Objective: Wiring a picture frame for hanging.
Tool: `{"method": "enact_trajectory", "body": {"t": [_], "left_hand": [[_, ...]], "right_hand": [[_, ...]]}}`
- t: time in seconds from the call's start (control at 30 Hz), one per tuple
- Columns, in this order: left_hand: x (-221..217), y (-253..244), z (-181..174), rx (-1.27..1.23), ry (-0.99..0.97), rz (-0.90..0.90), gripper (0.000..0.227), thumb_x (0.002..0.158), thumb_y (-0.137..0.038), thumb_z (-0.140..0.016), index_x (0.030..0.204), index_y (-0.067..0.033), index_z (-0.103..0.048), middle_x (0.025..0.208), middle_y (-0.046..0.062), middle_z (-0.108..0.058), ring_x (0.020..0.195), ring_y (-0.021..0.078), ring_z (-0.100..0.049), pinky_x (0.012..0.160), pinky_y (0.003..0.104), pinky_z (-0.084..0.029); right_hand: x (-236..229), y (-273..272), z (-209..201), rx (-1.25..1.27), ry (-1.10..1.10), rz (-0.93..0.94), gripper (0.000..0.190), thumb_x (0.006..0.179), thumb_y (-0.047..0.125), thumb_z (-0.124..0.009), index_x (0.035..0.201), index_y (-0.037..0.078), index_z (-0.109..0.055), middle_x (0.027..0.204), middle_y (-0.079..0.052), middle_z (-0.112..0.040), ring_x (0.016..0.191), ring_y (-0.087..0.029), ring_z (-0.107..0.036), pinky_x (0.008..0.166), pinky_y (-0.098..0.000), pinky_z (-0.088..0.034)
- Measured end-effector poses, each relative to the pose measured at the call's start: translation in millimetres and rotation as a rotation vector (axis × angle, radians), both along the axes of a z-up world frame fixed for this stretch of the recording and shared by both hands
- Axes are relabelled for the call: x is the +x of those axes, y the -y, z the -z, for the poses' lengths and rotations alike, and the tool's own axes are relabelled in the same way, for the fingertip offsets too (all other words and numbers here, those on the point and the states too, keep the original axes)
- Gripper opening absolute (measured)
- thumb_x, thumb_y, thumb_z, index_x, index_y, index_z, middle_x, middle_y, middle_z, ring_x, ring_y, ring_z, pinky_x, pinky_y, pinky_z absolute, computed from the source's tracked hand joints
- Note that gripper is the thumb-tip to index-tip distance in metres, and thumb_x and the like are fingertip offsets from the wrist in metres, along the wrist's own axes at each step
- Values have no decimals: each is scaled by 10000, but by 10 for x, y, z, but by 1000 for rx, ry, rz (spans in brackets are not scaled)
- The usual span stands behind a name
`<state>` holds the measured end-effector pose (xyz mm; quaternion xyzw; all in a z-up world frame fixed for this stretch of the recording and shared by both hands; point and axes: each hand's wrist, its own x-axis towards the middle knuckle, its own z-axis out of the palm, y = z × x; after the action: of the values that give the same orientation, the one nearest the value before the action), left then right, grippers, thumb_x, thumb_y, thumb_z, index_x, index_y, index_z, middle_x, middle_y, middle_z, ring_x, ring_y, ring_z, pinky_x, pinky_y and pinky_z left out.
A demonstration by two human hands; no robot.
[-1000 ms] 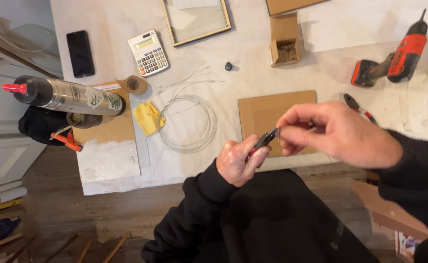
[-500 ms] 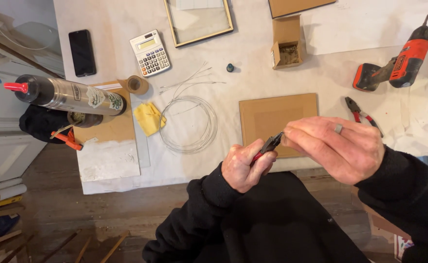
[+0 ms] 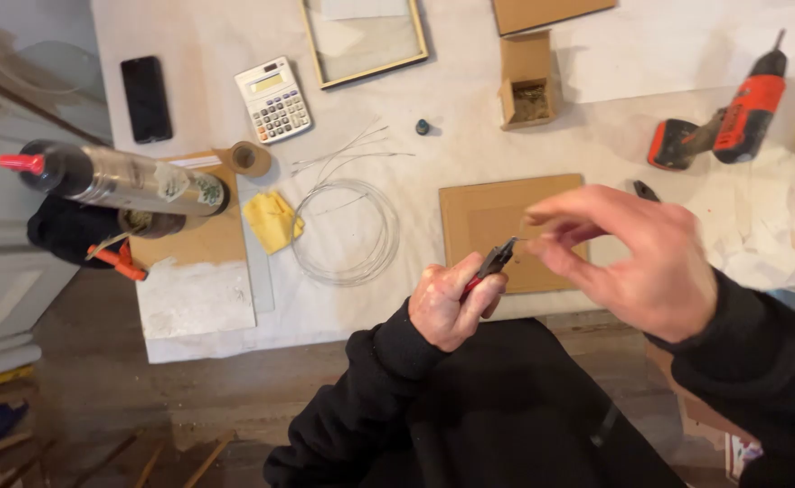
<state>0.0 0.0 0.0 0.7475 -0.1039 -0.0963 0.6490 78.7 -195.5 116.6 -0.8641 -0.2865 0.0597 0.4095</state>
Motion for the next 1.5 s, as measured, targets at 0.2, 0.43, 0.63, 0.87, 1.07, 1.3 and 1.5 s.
{"method": "enact_trajectory", "body": {"t": [0.2, 0.43, 0.63, 0.87, 1.07, 1.3, 1.5], "left_hand": [[15, 8, -93, -44, -7, -4, 140, 1060, -133, -563, 960, -44, -602, 653, 52, -632, 553, 184, -648, 542, 320, -510], [-20, 27, 23, -9, -24, -14, 189, 1062, -139, -593, 904, -42, -563, 651, 49, -642, 544, 180, -653, 528, 320, -509], [-7, 17, 87, 17, 23, 14, 126, 1045, -114, -570, 950, -41, -609, 642, 53, -637, 542, 180, -650, 536, 321, -512], [-21, 89, 166, -177, -38, -86, 250, 1098, -190, -495, 915, -42, -579, 644, 34, -618, 534, 138, -586, 529, 285, -472], [-154, 462, 800, -777, -433, -288, 661, 1104, -586, -255, 936, -47, -600, 638, 27, -586, 483, 112, -499, 423, 238, -339], [-180, 636, 1141, -860, -570, -428, 758, 1086, -698, -231, 1315, -72, -592, 787, 37, -605, 528, 122, -493, 432, 248, -369], [-143, -79, 1665, -447, -399, -233, 481, 1084, -411, -513, 1318, -14, -651, 1143, 114, -753, 1033, 184, -724, 764, 317, -595]], "right_hand": [[-101, 25, 59, -150, 562, -90, 277, 875, -6, -834, 1131, -16, -731, 1092, -101, -752, 847, -208, -738, 704, -311, -567], [-56, 14, 138, -185, 528, -140, 215, 889, -12, -750, 1100, -24, -707, 1000, -109, -736, 816, -234, -725, 673, -331, -558], [189, 8, 110, -32, -748, 29, 214, 923, 174, -650, 1026, 15, -750, 772, -68, -765, 656, -141, -724, 611, -289, -607], [289, 262, 773, 320, -884, -75, 302, 1005, 174, -552, 1180, -22, -701, 1002, -89, -782, 921, -156, -755, 842, -312, -617], [-284, -170, 1307, 451, -874, -111, 451, 1001, 170, -567, 1433, 51, -513, 944, -46, -652, 761, -129, -641, 659, -287, -546], [-408, -221, 1579, 310, -935, 176, 309, 1038, 247, -524, 1265, 74, -645, 693, -19, -636, 501, -97, -555, 438, -255, -434], [-318, 80, 1541, 204, -367, -107, 245, 1105, 238, -529, 1115, 43, -677, 947, -104, -716, 853, -177, -671, 777, -316, -529]]}}
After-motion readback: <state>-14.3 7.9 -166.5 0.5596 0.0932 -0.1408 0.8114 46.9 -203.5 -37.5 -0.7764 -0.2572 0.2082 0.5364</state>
